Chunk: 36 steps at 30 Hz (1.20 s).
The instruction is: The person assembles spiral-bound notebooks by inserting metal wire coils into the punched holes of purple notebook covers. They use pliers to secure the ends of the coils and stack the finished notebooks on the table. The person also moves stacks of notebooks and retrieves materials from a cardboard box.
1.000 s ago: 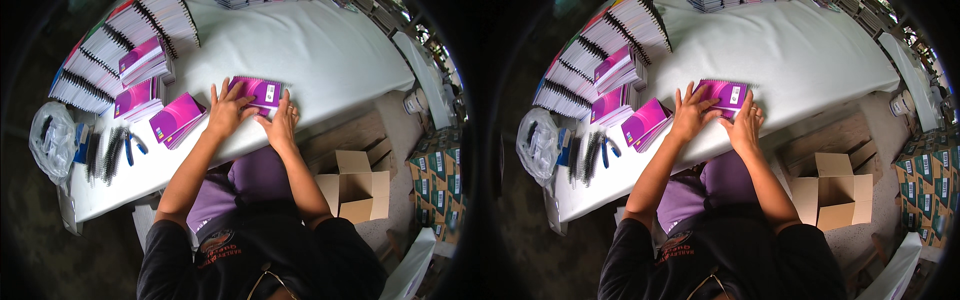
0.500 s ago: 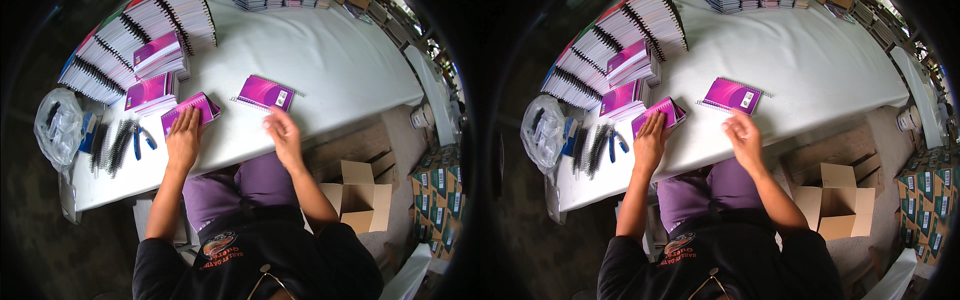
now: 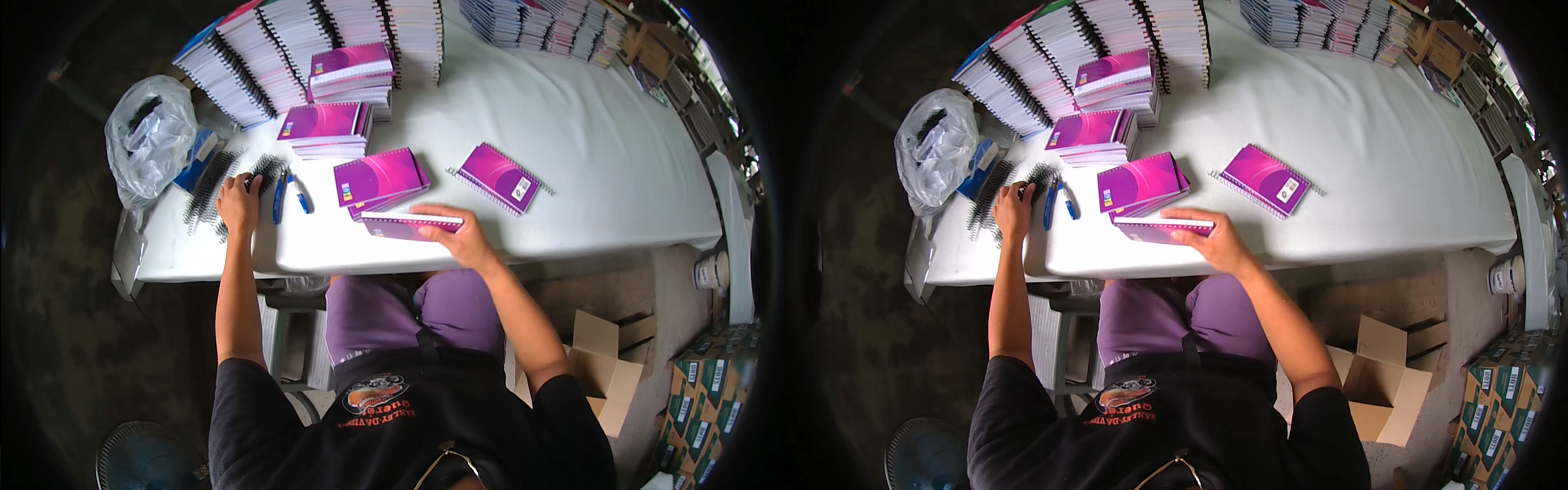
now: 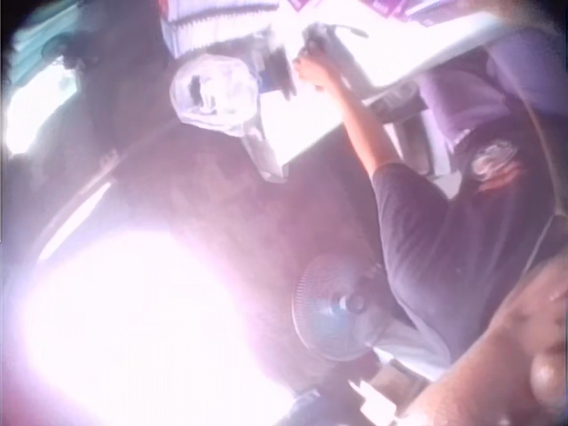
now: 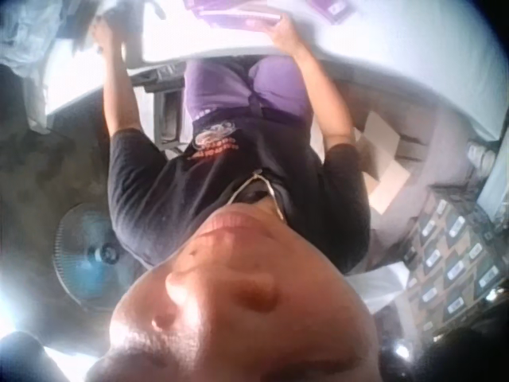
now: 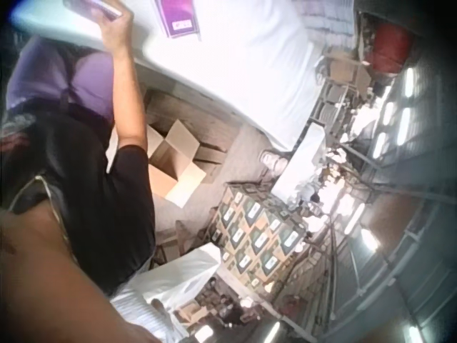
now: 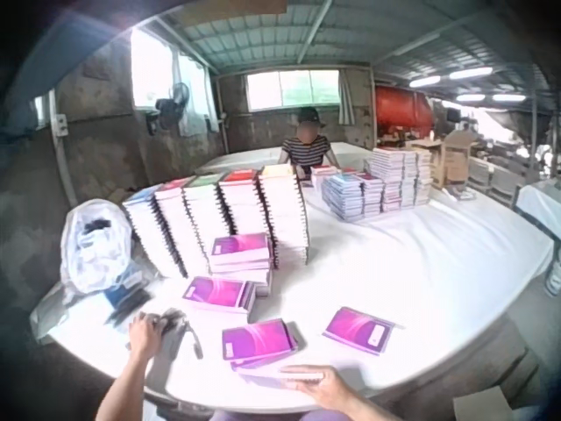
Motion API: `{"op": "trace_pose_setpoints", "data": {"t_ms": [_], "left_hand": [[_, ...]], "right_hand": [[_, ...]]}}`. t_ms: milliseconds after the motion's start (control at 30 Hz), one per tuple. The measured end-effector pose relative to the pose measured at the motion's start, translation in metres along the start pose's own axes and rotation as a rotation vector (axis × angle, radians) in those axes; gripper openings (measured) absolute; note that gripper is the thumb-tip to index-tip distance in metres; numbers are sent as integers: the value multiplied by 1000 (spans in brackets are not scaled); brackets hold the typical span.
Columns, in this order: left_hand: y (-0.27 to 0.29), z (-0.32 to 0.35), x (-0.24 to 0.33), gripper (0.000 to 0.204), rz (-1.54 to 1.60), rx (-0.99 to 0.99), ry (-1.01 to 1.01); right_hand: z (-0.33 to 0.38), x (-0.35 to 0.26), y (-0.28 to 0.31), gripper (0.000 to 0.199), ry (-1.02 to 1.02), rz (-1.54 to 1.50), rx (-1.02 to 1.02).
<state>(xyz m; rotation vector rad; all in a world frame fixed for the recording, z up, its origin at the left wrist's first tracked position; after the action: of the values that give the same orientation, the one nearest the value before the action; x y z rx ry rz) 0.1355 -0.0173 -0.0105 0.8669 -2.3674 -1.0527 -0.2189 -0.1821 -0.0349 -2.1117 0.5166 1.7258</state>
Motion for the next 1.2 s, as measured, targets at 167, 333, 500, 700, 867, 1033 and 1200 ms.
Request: {"op": "trace_pose_setpoints", "data": {"t_ms": [167, 333, 500, 700, 867, 1033, 1200], "left_hand": [[16, -29, -9, 26, 159, -64, 19], [-5, -18, 5, 30, 192, -203, -10], [29, -43, 3, 20, 337, -30, 6], [41, 28, 112, 29, 981, -690, 13], [46, 70, 155, 40, 1079, -894, -69], [38, 71, 155, 43, 1040, -953, 118], [37, 68, 150, 40, 1270, -1332, 574]], "right_hand": [[-5, -1, -1, 31, 82, -3, -37], [-2, 7, 3, 30, 39, 48, -9], [-2, 2, 2, 27, 110, 52, 76], [-1, 8, 4, 27, 63, 57, 83], [1, 5, 5, 27, 101, 126, 106], [2, 11, 4, 26, 67, 35, 115], [4, 9, 2, 23, 110, 81, 124]]}}
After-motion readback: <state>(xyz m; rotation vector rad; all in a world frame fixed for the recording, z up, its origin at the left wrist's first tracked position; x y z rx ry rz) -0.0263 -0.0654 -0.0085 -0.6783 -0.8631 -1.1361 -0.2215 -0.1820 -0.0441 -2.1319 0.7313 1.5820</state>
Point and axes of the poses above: each hand's wrist, its own z-axis away from the middle knuckle, its own y-axis out of the back of the hand, x = y × z, the point moved 5 cm from there along -z, towards the middle knuckle, and after that the axes turned 4 degrees about z, right-handed, at the moved point
